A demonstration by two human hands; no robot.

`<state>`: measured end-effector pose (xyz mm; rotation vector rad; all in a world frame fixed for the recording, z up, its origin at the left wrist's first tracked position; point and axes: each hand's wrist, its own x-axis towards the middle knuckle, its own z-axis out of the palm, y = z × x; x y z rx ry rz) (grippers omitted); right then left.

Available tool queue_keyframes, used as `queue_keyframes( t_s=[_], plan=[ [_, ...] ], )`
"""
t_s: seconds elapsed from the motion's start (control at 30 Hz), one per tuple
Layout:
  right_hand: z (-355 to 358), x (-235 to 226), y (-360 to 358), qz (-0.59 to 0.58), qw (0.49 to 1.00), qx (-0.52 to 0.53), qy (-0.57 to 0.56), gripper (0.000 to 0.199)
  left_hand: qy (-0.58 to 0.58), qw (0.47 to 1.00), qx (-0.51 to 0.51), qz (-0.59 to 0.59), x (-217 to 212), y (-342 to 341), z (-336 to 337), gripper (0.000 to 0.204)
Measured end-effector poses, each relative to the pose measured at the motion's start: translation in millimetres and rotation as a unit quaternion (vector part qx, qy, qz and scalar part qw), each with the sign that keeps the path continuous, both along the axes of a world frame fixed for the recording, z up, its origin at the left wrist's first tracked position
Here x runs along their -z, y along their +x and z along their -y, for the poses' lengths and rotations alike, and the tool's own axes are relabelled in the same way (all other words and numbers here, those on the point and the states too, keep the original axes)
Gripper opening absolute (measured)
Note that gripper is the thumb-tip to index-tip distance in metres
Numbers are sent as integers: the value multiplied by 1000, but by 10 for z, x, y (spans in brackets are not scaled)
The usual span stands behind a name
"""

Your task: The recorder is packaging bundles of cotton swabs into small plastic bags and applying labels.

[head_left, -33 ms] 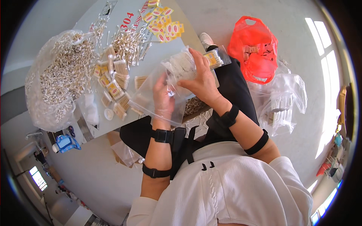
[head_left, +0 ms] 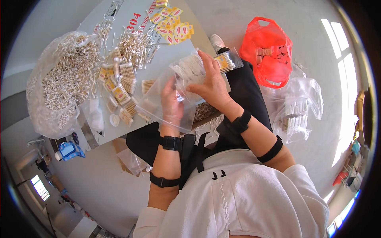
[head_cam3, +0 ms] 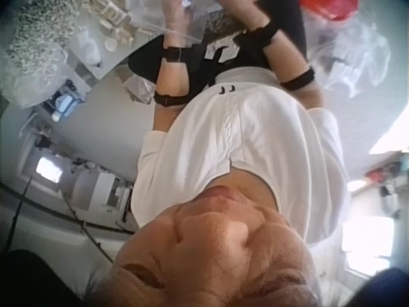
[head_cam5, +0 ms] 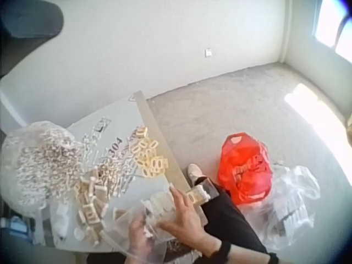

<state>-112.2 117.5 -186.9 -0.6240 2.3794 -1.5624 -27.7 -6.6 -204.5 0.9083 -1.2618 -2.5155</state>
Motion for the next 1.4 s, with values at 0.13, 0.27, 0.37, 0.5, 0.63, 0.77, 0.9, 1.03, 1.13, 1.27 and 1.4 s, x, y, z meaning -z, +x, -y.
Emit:
queue_keyframes(
  t_s=[0.13,0.27,0.37,0.5,0.63,0.77,0.9,1.03,1.13,1.27,1.4],
  plan=[
    [12,73,-30,31,999,4,7,101,-2,1000,-13,6,-7,-7,-4,53],
    [4,89,-56,65,998,-2,4,102,-229,956,101,156,2,66,157,24],
    [-2,122,-63,70,998,-5,7,101,-375,890,156,208,-4,94,255,20],
    [-14,148,-62,77,997,-9,4,100,-479,829,138,256,30,23,246,28],
    [-35,177,-63,86,996,-12,-1,100,-496,849,-59,170,17,-200,85,32],
    [-36,156,-62,86,996,-22,3,100,-423,897,-62,114,139,-246,93,32],
    [-46,221,-57,78,996,-31,-24,95,-431,898,18,89,210,-161,100,29],
    [-21,383,-34,68,994,-14,-80,79,-557,814,77,144,155,-210,-51,28],
    [-5,416,-10,112,983,-4,-145,58,-503,855,60,112,176,-229,-84,29],
    [-23,230,116,263,936,9,-233,50,-401,914,-21,52,218,-175,-145,33],
    [-59,357,139,214,959,-13,-187,48,-545,829,25,121,261,-89,-57,35]
  ],
)
